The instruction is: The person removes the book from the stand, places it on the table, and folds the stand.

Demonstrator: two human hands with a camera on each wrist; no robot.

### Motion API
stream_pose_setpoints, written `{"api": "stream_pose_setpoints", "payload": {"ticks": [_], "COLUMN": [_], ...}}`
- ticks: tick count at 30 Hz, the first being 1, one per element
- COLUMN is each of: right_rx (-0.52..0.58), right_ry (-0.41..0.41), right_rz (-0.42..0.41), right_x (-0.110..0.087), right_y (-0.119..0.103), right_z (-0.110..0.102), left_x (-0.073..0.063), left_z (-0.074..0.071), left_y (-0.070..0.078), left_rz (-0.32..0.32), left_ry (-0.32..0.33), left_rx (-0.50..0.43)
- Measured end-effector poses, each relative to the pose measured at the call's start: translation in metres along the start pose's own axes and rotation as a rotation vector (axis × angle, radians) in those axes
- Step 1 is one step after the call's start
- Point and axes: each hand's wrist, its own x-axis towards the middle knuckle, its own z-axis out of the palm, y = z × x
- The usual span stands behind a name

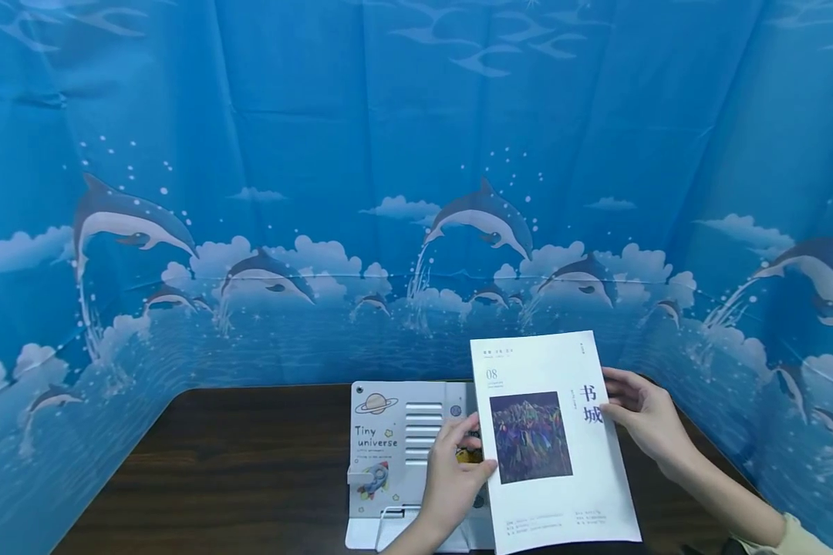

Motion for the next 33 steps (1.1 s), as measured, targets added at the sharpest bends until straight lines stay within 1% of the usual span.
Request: {"api": "stream_pose_setpoints", "payload": {"ticks": [2,7,13,16,19,23,26,33], "right_rx": [-0.005,-0.011,-0.004,-0.01,-0.014,-0.029,-0.031,-0.001], "right_ry": [-0.01,-0.042,-0.081,-0.099,-0.114,-0.122,-0.125,-0.153], "right_rz": [0.02,0.084,0.154,0.196,0.237,0.268,0.291,0.345], "right_x": [-0.001,-0.004,-0.009,-0.012,-0.015,-0.016,-0.016,-0.014], "right_y": [0.004,0.014,0.027,0.033,0.039,0.044,0.048,0.058], "right_z": [-0.003,-0.01,-0.017,-0.02,-0.021,-0.023,-0.024,-0.026], "left_x": [-0.001,-0.003,-0.007,-0.01,-0.013,-0.014,-0.015,-0.016], "left_z": [0.005,0.016,0.026,0.031,0.035,0.041,0.046,0.054], "left_y": [0.0,0.001,-0.001,-0.001,-0.002,-0.004,-0.005,-0.011], "left_rz": [-0.016,-0.047,-0.056,-0.077,-0.101,-0.121,-0.127,-0.151], "left_ry": [-0.012,-0.069,-0.148,-0.176,-0.19,-0.184,-0.16,-0.13], "left_rx": [-0.003,-0.031,-0.06,-0.059,-0.065,-0.056,-0.042,-0.049]}}
